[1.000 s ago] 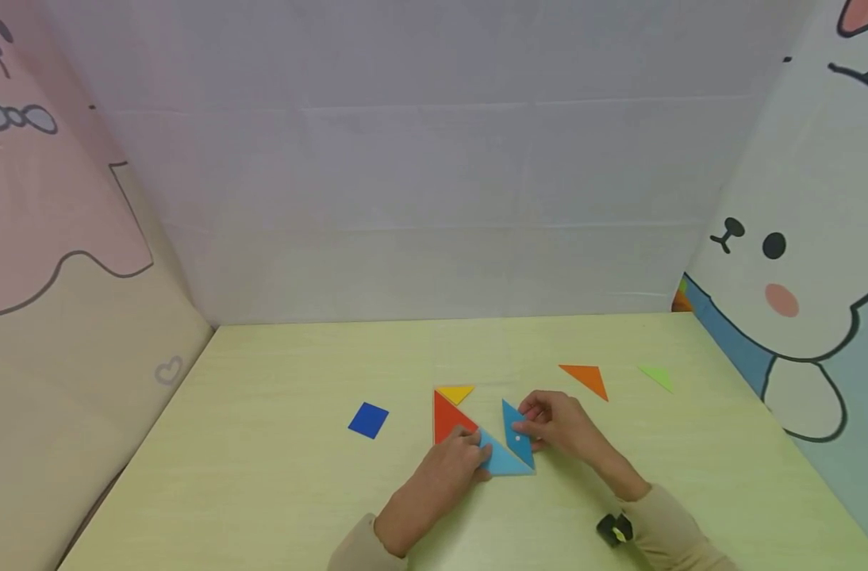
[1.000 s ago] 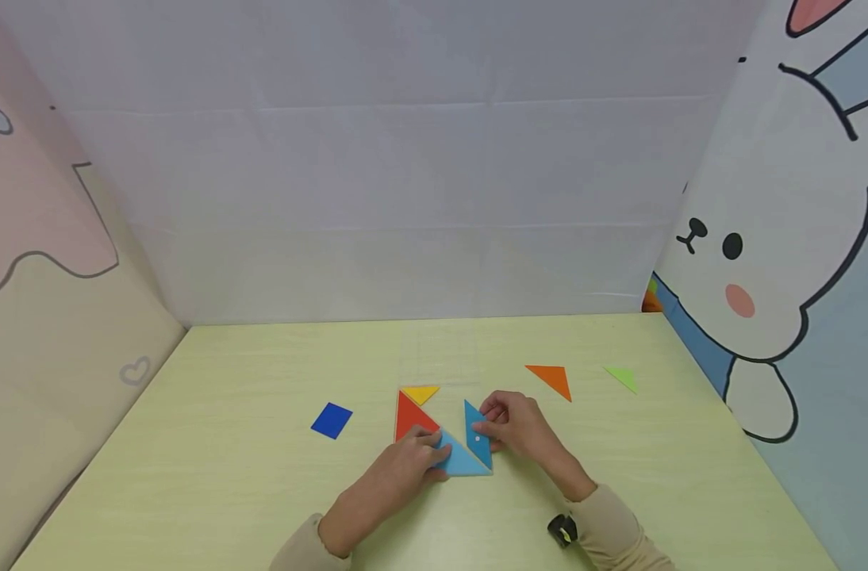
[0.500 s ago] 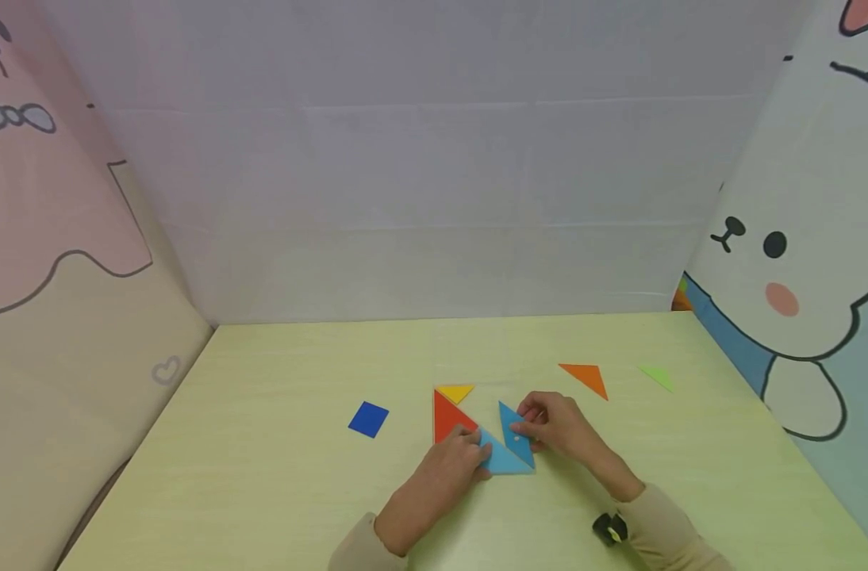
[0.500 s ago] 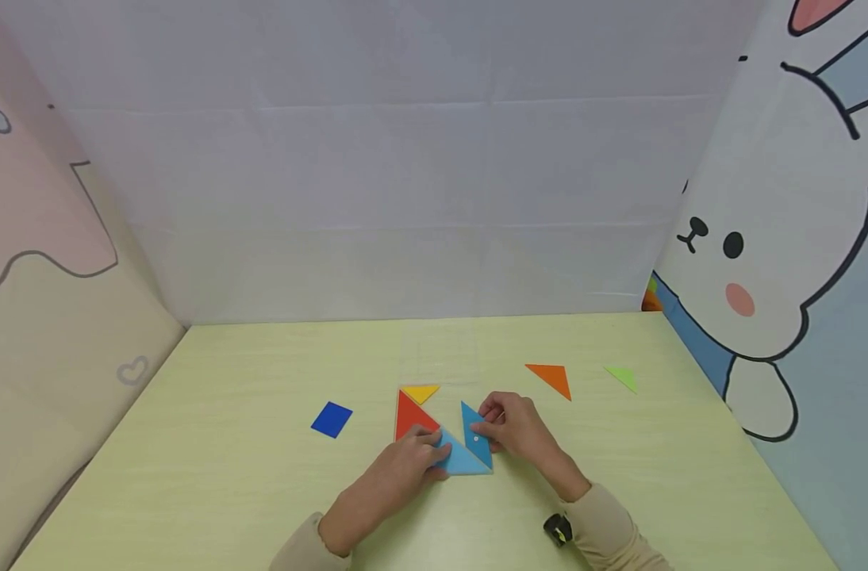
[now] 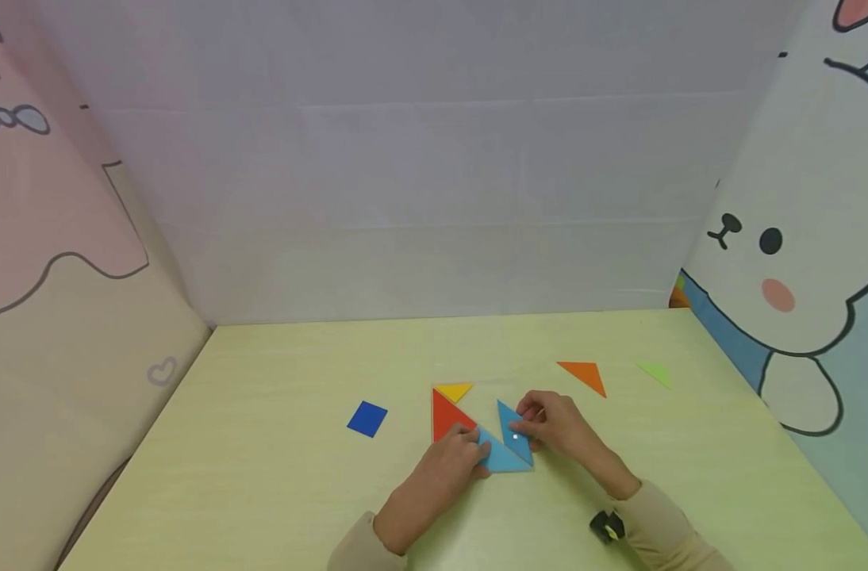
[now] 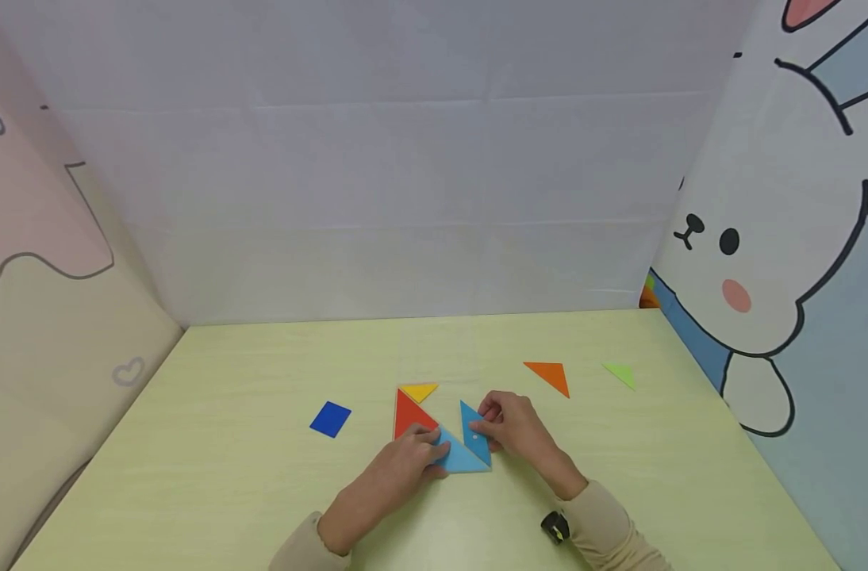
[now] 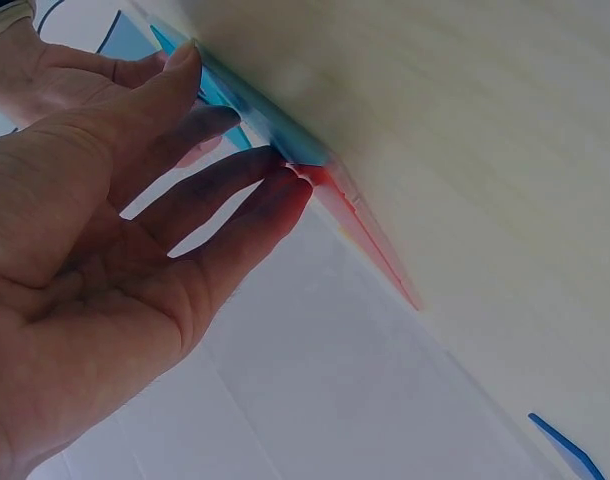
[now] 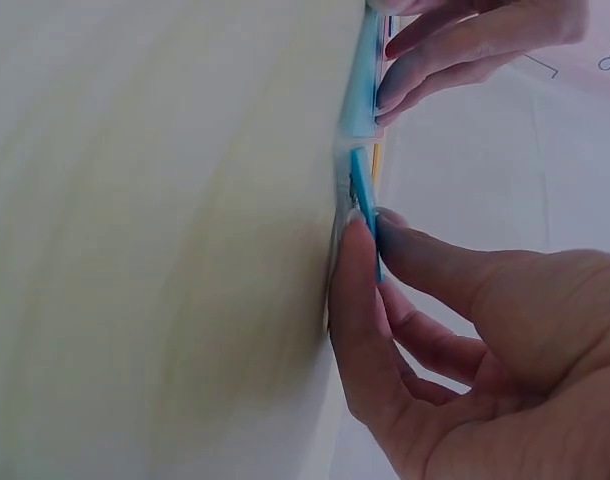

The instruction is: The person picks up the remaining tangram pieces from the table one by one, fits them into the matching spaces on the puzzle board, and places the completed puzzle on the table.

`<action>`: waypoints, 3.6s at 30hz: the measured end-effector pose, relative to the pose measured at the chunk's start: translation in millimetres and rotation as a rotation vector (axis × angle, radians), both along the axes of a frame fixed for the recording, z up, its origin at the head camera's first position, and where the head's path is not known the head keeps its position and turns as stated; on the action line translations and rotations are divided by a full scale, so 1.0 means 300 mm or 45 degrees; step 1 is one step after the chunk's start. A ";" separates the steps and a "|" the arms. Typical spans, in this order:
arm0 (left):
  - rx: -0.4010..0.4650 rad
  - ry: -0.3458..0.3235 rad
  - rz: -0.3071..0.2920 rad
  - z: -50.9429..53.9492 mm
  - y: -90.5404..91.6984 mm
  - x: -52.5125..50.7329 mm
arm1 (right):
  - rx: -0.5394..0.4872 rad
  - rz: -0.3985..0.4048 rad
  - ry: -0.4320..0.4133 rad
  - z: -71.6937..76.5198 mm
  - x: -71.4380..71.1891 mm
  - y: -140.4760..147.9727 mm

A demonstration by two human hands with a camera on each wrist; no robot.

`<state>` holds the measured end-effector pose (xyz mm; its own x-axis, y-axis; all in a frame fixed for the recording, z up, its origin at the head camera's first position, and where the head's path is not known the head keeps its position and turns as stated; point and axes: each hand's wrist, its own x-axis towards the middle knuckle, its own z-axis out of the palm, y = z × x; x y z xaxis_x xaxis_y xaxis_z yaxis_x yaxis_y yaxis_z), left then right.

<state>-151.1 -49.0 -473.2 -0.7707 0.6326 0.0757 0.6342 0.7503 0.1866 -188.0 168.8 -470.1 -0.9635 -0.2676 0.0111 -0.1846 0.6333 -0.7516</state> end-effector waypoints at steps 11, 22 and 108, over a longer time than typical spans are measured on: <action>0.012 -0.002 -0.007 -0.004 0.000 -0.004 | -0.004 0.119 0.084 -0.013 0.007 0.011; 0.030 0.003 -0.012 -0.004 -0.003 -0.004 | -0.024 0.154 0.041 -0.015 0.016 0.021; 0.325 -0.015 0.653 0.007 -0.198 -0.087 | 0.638 0.402 0.384 0.002 0.148 0.010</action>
<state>-177.2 -108.4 -471.0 -0.9761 0.1400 0.1662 0.1972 0.8919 0.4069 -143.5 171.8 -469.5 -0.8121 -0.5794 0.0687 -0.5746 0.7737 -0.2668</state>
